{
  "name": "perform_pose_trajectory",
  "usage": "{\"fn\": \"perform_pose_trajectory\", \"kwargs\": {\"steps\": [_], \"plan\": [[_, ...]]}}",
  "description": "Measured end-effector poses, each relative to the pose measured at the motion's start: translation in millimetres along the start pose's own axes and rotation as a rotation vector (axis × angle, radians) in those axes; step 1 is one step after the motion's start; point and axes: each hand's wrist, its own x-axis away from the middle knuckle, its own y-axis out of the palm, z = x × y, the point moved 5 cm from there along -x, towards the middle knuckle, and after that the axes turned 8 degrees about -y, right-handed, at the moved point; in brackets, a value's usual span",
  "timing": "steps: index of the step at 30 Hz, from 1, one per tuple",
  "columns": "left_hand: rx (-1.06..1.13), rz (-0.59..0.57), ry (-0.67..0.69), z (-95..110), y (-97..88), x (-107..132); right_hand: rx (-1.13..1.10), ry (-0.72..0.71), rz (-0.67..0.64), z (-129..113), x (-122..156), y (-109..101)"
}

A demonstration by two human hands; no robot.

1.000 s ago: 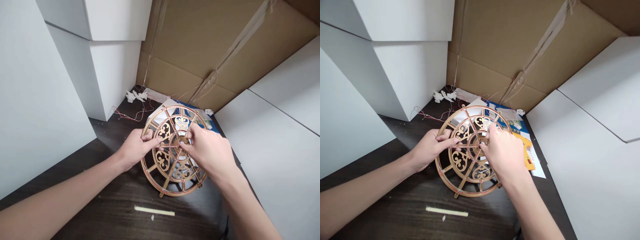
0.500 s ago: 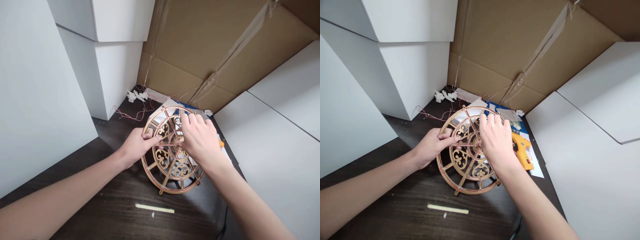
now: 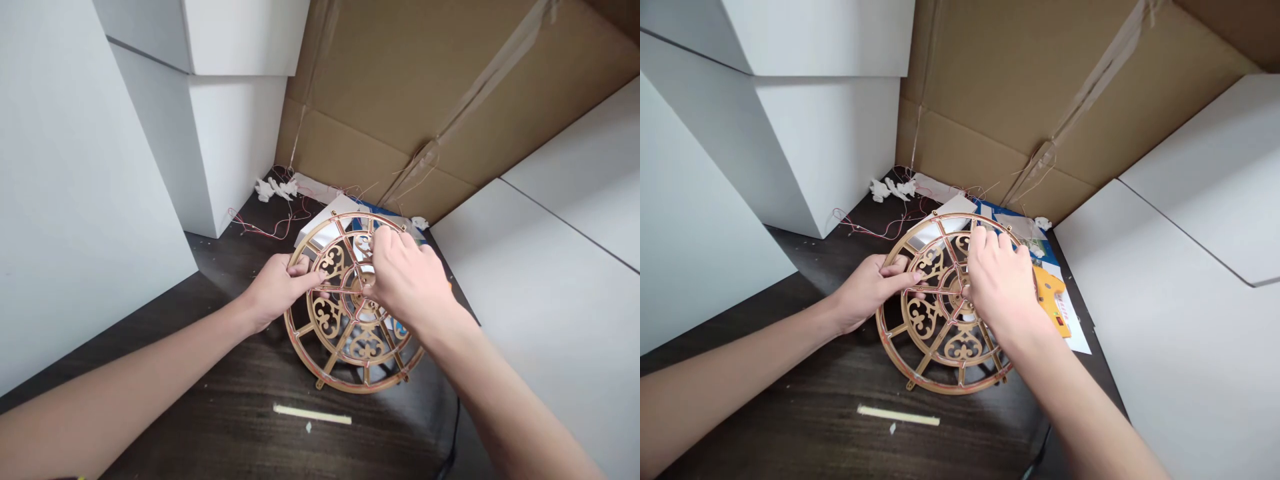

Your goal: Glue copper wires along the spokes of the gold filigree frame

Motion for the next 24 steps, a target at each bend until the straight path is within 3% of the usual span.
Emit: {"fn": "perform_pose_trajectory", "kwargs": {"steps": [5, 10, 14, 24], "plan": [[0.007, -0.017, -0.010, -1, 1.0, 0, -0.082, 0.025, -0.064, 7, 11, -11], [0.019, -0.018, -0.005, -2, 0.0, -1, -0.235, -0.026, -0.106, 22, 22, -9], [0.045, -0.014, -0.002, -3, -1.0, -2, -0.313, -0.052, -0.055, 31, 35, -6], [0.076, -0.012, -0.013, -5, -1.1, -3, -0.350, -0.030, 0.059, 24, 68, 21]]}}
